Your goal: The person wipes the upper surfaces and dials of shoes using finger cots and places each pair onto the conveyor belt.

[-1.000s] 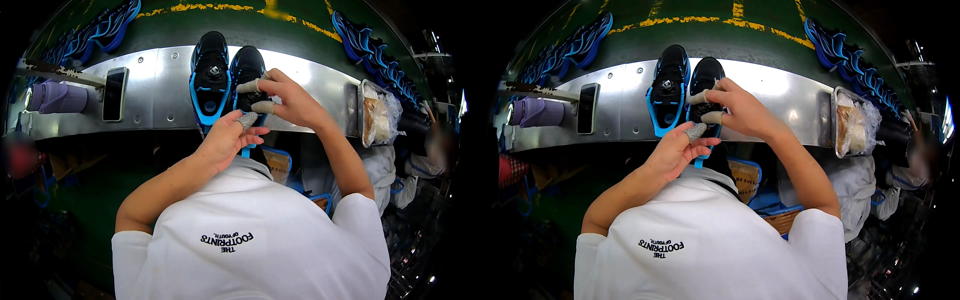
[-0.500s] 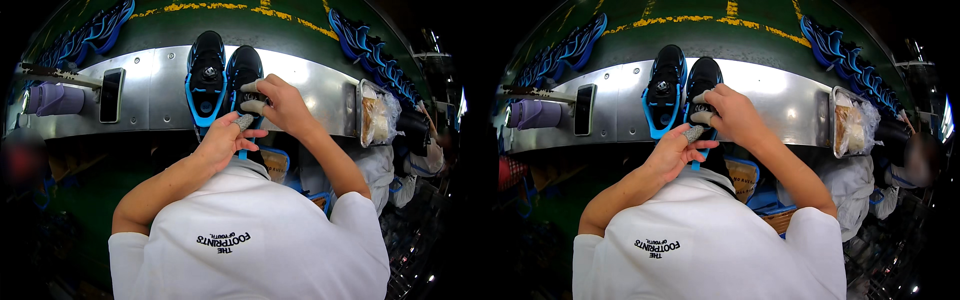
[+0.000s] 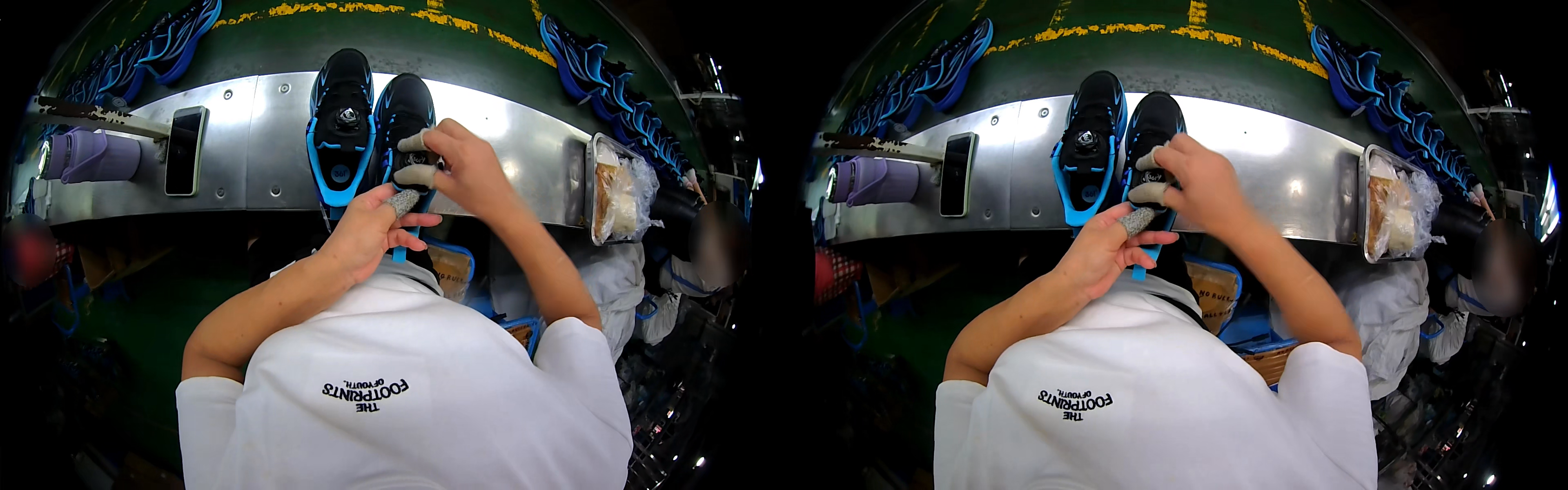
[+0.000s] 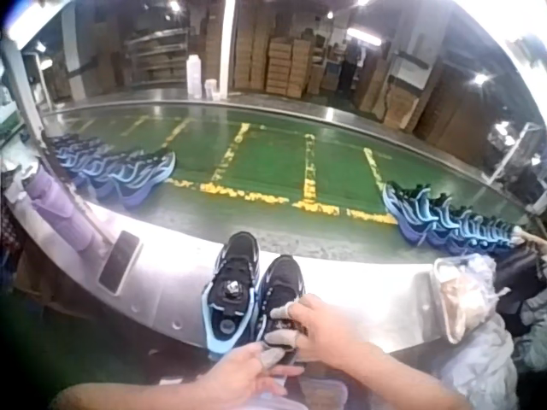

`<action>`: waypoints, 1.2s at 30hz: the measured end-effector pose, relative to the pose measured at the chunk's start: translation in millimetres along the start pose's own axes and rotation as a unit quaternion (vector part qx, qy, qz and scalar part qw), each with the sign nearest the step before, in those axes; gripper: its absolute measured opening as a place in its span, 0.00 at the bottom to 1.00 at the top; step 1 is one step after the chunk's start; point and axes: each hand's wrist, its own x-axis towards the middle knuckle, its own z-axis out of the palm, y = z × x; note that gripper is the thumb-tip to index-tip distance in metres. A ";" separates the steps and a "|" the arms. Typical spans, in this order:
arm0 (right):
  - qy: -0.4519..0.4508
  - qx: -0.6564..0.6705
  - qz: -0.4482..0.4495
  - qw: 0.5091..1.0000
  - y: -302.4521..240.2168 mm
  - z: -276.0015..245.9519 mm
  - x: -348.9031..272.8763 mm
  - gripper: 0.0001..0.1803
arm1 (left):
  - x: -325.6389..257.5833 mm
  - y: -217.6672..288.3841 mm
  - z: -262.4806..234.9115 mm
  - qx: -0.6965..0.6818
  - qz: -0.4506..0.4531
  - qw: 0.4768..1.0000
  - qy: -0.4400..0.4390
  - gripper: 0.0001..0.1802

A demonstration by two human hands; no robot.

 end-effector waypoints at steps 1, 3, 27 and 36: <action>0.001 0.001 0.001 1.000 4.5 -2.9 2.7 0.21 | -0.7 0.4 -0.3 0.001 0.003 1.000 -0.006 0.16; 0.004 0.069 -0.193 0.979 15.1 -9.2 8.4 0.19 | -0.6 0.1 -0.2 0.000 0.008 1.000 -0.012 0.16; 0.164 0.066 -0.014 0.984 -1.9 37.5 -12.5 0.16 | -12.7 29.4 -6.5 0.146 -0.102 0.982 -0.065 0.26; 0.144 0.039 -0.115 0.982 41.0 32.9 124.5 0.24 | 42.7 87.9 -52.7 0.680 0.453 0.570 0.081 0.17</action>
